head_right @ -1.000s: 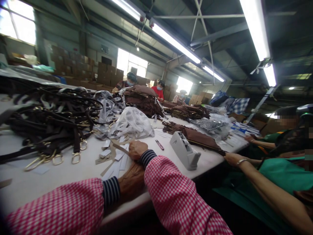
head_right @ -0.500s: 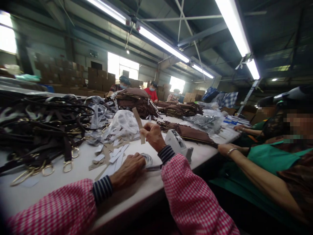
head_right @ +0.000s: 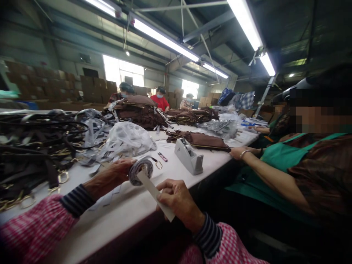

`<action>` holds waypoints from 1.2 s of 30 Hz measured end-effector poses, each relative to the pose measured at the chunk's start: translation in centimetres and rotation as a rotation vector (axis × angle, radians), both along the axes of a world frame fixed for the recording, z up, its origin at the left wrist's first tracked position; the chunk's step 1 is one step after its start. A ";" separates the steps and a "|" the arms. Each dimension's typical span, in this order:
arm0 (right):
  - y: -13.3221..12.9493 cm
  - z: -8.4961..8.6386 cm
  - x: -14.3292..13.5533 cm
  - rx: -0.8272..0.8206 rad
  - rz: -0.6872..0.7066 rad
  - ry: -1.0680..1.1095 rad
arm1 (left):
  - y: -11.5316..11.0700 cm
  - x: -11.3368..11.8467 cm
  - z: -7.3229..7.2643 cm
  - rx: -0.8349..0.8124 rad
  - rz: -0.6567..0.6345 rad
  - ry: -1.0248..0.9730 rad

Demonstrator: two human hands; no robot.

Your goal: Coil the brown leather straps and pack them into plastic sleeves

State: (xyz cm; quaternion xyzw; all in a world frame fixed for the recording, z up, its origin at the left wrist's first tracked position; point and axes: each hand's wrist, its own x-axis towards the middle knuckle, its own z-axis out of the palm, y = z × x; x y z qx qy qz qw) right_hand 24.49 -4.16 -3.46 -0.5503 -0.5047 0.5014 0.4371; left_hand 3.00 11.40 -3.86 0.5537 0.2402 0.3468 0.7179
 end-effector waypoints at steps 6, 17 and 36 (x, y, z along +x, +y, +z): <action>0.5 0.0 -0.8 0.200 -0.086 -0.337 | -0.7 0.2 0.7 -0.018 0.049 0.096; 0.7 0.7 -1.7 0.285 -0.133 -0.587 | -1.1 0.8 1.4 -0.032 0.156 0.187; 5.7 -1.3 -3.0 0.255 -0.101 0.112 | -1.1 1.0 0.3 0.080 0.053 0.130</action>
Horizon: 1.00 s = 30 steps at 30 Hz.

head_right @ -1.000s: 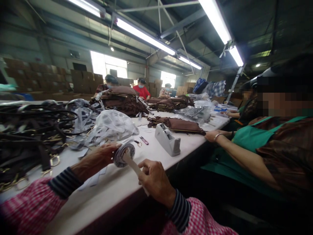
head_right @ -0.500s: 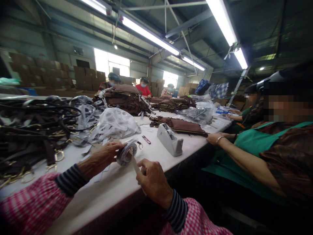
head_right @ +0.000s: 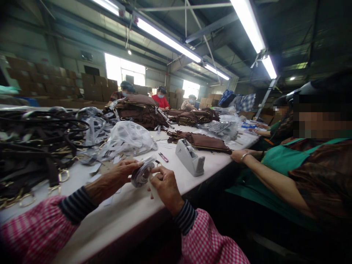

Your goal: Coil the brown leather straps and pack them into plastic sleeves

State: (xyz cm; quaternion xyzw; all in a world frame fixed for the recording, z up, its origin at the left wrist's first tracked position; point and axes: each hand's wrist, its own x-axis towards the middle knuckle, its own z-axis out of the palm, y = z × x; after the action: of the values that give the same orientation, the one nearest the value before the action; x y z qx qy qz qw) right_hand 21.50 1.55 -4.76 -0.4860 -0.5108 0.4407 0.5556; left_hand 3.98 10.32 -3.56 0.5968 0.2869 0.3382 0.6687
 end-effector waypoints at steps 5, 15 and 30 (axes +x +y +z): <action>0.7 0.1 -0.4 0.057 0.033 0.033 | 0.0 0.2 -0.4 0.018 -0.028 -0.004; 0.9 -0.4 0.5 0.123 0.036 0.016 | -1.2 0.6 1.0 0.109 -0.046 0.032; -1.1 -2.3 2.5 0.909 -0.107 -1.085 | -1.0 0.3 1.1 0.422 0.084 0.242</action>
State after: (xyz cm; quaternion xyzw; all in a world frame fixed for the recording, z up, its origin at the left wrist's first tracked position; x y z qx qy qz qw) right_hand 23.99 0.43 -7.03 -0.3816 -0.8242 -0.1483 0.3913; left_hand 4.33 9.31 -2.49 0.7468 0.3125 0.3443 0.4755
